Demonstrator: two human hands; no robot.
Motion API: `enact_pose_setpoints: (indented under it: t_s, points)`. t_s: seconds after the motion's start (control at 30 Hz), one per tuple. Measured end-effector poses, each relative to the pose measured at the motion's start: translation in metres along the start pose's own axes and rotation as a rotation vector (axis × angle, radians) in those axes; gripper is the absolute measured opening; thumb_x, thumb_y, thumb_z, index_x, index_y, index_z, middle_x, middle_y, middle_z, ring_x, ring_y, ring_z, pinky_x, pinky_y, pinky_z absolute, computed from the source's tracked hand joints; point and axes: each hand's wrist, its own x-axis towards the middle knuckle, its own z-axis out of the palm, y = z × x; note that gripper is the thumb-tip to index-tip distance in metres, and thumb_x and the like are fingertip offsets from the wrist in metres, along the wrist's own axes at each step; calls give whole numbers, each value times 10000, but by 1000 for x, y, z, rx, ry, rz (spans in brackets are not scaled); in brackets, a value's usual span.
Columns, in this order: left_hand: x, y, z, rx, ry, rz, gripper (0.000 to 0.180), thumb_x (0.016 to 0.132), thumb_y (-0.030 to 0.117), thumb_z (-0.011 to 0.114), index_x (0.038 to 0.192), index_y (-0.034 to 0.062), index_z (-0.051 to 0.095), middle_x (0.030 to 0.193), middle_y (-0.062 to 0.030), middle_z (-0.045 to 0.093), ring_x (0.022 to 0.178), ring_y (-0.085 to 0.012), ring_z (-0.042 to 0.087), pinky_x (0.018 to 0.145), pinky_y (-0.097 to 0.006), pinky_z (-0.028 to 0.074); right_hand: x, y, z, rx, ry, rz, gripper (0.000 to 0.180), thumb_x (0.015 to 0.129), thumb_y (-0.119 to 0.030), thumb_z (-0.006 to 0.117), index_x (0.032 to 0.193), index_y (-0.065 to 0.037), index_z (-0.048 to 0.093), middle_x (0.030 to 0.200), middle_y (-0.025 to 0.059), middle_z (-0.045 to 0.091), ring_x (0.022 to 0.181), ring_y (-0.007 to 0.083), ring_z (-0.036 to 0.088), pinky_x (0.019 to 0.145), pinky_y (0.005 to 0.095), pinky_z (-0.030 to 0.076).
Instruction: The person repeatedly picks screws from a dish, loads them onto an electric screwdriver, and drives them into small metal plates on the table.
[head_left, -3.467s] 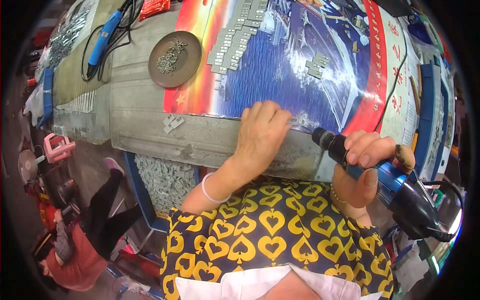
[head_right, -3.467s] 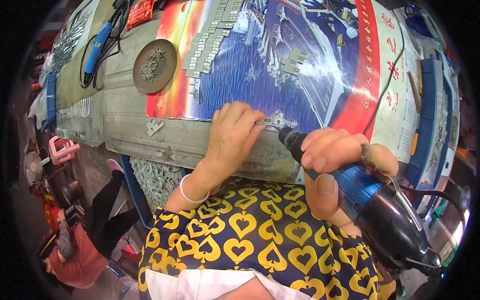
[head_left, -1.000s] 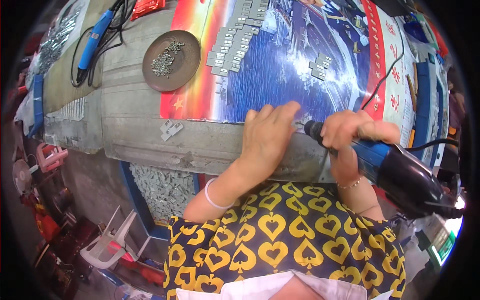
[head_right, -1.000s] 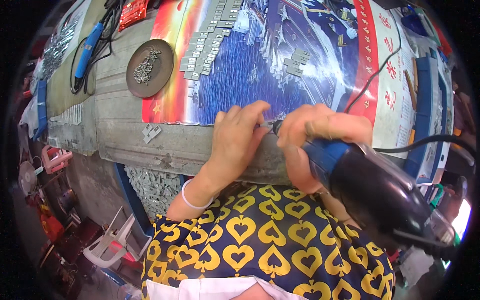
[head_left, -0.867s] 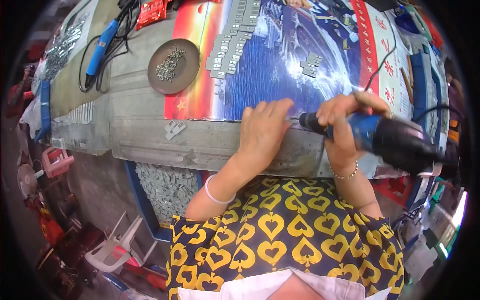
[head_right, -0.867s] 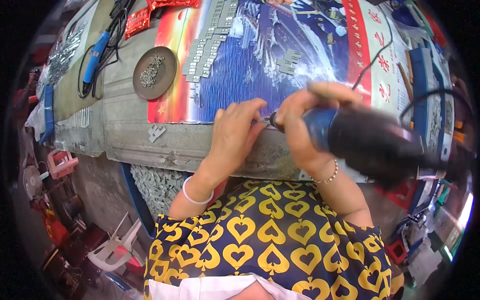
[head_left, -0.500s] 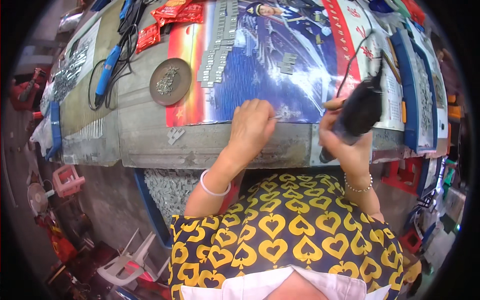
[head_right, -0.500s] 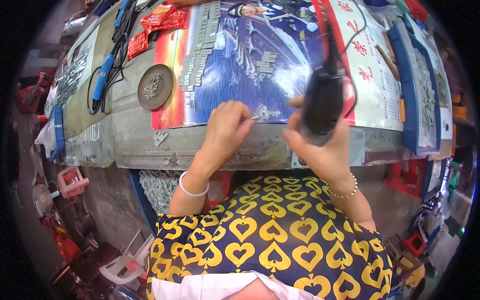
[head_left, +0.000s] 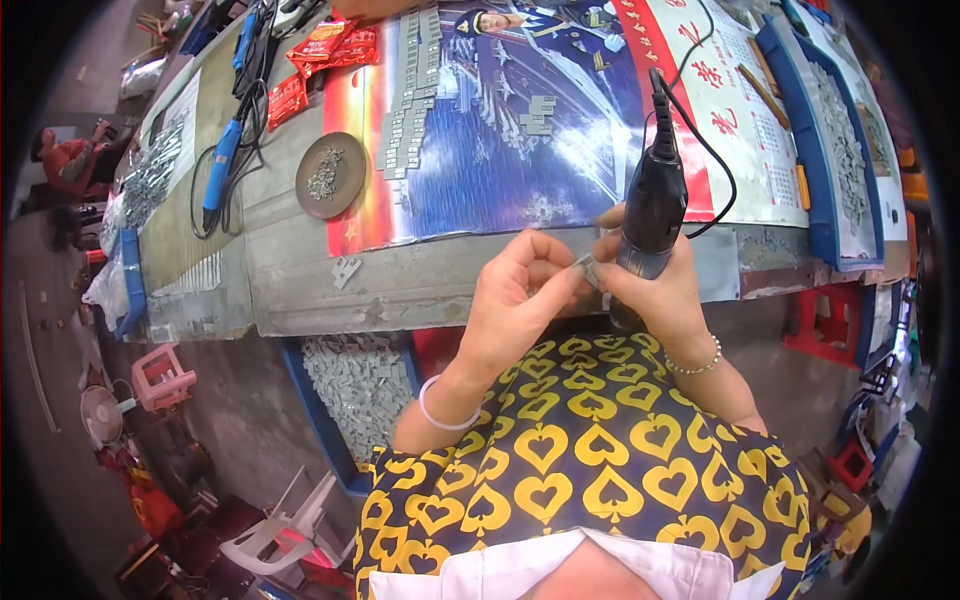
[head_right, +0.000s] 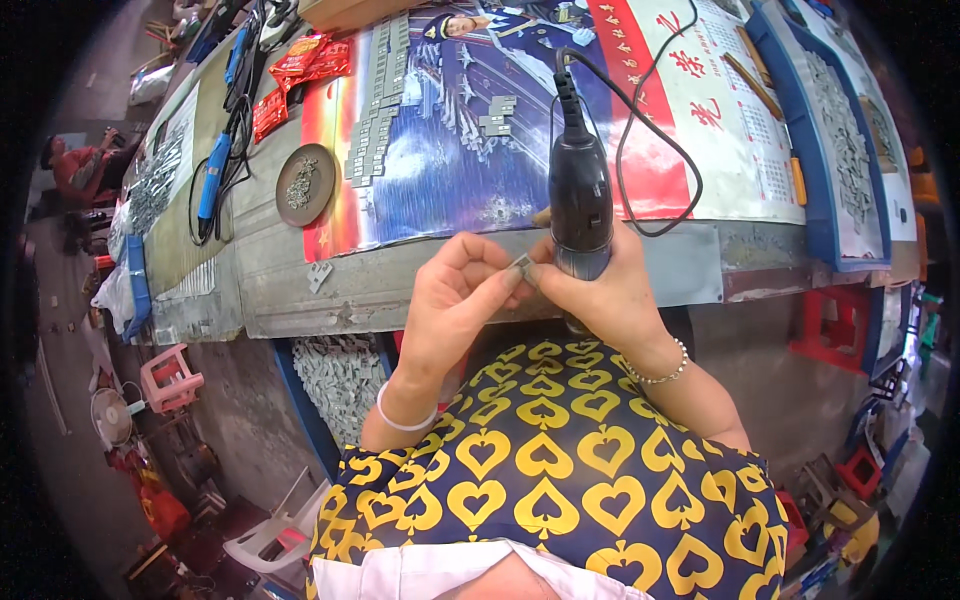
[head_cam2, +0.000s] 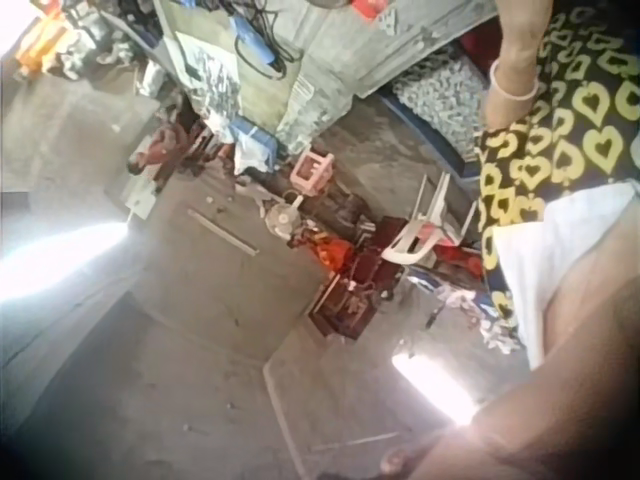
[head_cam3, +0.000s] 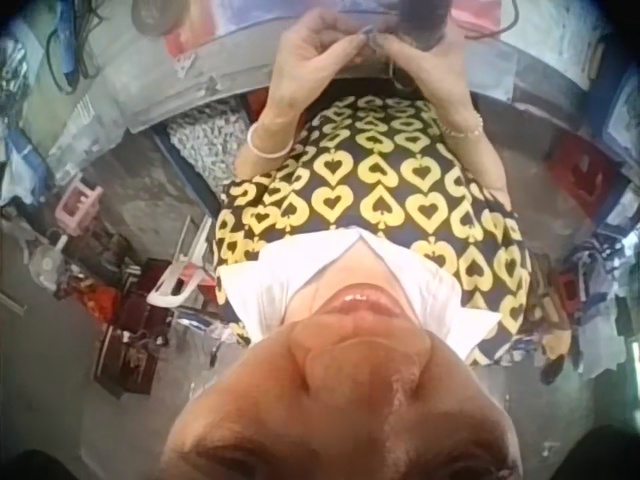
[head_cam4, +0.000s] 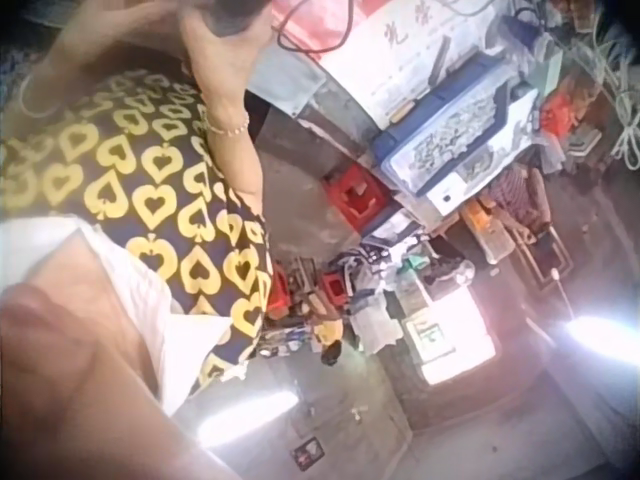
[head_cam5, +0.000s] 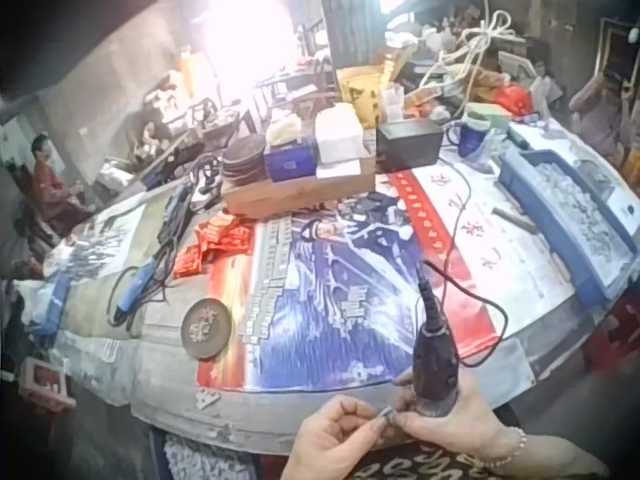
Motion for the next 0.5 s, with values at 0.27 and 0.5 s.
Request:
enact_pose_setpoints:
  t_s: [0.27,0.5]
  points:
    - [6,-8,22,86,-127,38,183,985,136,481,1121,15,460,701,-30,579,623,-63,519,571,-217,413,-8,8,-14,26,21,-40,383,724,-22,692,1084,-1,564,842,29,625,748,77,594,674,230,484]
    - [6,-6,35,117,-105,-11,225,1001,130,438,1204,33,435,712,4,528,637,-53,478,600,-193,389,-11,7,-30,64,20,32,392,720,-16,681,1094,-6,565,823,22,624,748,68,586,671,224,473]
